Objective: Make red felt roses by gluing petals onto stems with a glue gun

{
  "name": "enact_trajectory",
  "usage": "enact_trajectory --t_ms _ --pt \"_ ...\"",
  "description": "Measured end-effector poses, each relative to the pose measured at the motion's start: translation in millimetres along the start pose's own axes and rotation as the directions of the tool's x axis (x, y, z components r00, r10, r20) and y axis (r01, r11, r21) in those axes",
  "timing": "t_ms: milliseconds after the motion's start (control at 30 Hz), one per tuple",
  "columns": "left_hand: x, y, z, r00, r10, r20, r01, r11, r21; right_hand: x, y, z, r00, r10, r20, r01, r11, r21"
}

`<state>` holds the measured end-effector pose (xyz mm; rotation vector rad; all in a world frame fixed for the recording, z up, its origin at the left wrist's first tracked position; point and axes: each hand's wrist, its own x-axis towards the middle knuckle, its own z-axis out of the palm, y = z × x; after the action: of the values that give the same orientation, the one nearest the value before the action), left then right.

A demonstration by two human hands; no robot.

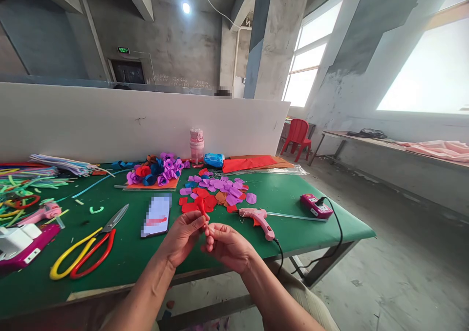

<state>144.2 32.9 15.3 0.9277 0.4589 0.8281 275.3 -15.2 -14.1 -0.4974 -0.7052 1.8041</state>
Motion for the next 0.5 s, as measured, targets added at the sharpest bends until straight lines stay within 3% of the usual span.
enact_trajectory --t_ms 133,333,500 --pt "-1 0 6.5 1.000 -0.005 0.017 0.005 1.000 -0.004 0 -1 2 1.000 0.012 0.012 -0.012 1.000 -0.001" --pt "3 -1 -4.7 0.994 0.076 -0.073 -0.077 0.997 -0.017 -1 -9 6 0.982 -0.172 -0.080 0.146 0.955 -0.256" --pt "3 1 -10.6 0.998 0.055 -0.042 -0.054 0.998 0.007 -1 -8 6 0.990 -0.132 -0.059 0.120 0.977 -0.175"
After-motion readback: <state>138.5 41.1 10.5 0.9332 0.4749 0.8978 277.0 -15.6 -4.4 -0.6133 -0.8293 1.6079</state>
